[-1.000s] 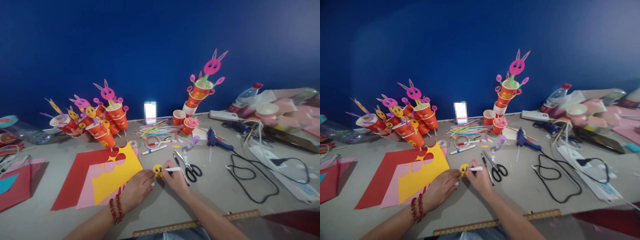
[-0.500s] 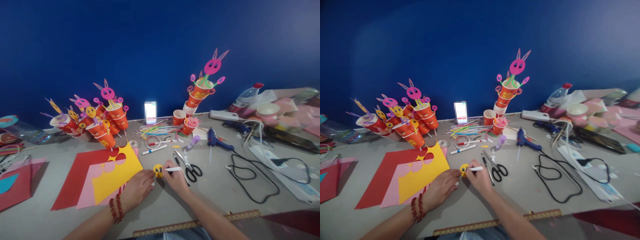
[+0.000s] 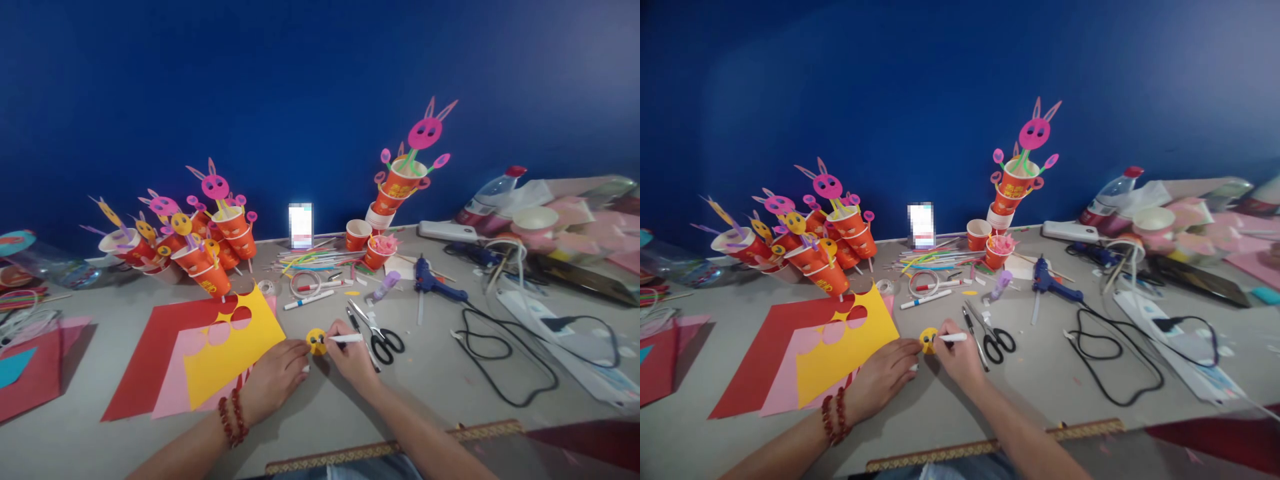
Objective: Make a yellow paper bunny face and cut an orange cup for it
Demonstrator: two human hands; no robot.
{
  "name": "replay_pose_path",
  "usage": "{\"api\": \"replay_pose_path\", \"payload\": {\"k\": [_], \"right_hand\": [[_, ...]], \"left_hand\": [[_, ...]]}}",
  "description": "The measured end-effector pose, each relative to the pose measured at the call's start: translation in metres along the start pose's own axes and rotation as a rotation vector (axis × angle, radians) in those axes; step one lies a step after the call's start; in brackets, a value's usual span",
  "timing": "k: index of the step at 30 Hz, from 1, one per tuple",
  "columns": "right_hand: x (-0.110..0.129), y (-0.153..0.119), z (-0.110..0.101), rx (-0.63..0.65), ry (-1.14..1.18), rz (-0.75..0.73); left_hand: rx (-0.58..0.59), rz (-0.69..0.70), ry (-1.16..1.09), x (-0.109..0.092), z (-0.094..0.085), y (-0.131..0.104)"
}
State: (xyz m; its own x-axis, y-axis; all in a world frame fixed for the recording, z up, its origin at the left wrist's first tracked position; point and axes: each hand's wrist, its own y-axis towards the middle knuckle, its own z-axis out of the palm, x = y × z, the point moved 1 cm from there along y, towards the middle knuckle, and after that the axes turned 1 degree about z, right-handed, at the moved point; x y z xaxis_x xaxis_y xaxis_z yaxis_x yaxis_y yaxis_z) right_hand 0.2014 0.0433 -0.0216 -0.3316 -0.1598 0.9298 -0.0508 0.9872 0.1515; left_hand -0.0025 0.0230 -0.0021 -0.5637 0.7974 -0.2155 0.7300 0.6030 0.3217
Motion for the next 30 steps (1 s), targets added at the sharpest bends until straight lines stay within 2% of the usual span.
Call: {"api": "replay_pose_path", "payload": {"k": [10, 23, 30], "right_hand": [[0.0002, -0.0009, -0.0015, -0.033, 0.103, 0.027], [0.0013, 0.0008, -0.0003, 0.017, -0.002, 0.006], [-0.0038, -0.0002, 0.0001, -0.019, 0.076, 0.019]], "left_hand": [[0.001, -0.009, -0.018, -0.0004, -0.0012, 0.0006], [-0.02, -0.009, -0.021, -0.0016, -0.0014, 0.0013], [-0.019, -0.009, -0.028, -0.0021, -0.0029, 0.0023]]}}
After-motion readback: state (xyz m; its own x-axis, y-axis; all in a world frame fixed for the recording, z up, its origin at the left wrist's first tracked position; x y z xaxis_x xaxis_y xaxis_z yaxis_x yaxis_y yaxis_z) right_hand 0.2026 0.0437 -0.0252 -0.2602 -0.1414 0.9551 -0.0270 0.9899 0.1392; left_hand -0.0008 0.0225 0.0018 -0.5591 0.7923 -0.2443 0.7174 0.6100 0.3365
